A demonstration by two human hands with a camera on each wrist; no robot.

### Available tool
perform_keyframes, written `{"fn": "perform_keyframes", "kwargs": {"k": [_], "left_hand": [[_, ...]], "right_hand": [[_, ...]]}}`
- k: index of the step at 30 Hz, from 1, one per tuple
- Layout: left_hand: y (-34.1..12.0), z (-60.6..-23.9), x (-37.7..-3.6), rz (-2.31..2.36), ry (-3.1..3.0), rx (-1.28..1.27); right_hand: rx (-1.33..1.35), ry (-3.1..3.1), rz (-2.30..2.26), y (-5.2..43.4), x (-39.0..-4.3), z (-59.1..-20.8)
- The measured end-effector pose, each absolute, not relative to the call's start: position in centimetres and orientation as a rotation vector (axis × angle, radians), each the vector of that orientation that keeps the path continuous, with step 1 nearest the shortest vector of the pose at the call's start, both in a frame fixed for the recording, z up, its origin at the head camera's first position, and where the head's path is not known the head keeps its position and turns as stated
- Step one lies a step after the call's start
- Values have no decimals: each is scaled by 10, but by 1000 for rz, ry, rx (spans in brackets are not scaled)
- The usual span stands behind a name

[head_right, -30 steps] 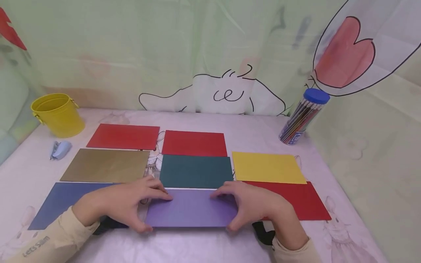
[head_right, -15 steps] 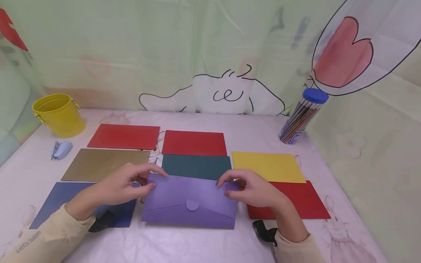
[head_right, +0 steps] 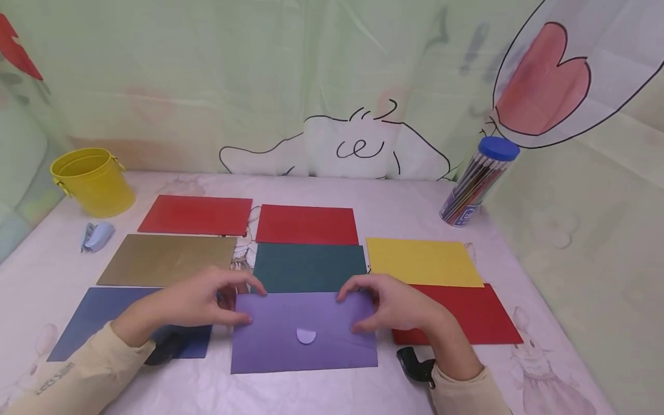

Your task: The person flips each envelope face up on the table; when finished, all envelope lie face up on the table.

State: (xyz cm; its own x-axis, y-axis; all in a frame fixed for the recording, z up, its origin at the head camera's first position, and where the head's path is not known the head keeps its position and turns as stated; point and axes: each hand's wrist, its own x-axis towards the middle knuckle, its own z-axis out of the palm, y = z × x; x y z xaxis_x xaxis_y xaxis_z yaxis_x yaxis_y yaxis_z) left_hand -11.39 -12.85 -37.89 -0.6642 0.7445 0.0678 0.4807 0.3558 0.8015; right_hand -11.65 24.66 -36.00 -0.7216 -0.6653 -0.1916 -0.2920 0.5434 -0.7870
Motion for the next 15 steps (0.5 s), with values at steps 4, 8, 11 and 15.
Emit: {"fn": "perform_keyframes", "kwargs": {"k": [4,8,11,15], "left_hand": [[-128,-383,-113,1167,2299,1058],[-127,-385,-112,1101,2316,1040],[-125,-386,-111,1042,2364,1059],[-124,-387,-109,938,2425,1062]], "right_hand": [[-774,2316,-1007,247,-117,-361],[-767,2324,-977,247,-117,-362],[-757,2323,-967,248,-118,-363],[-745,2324,-940,247,-120,-365]]}}
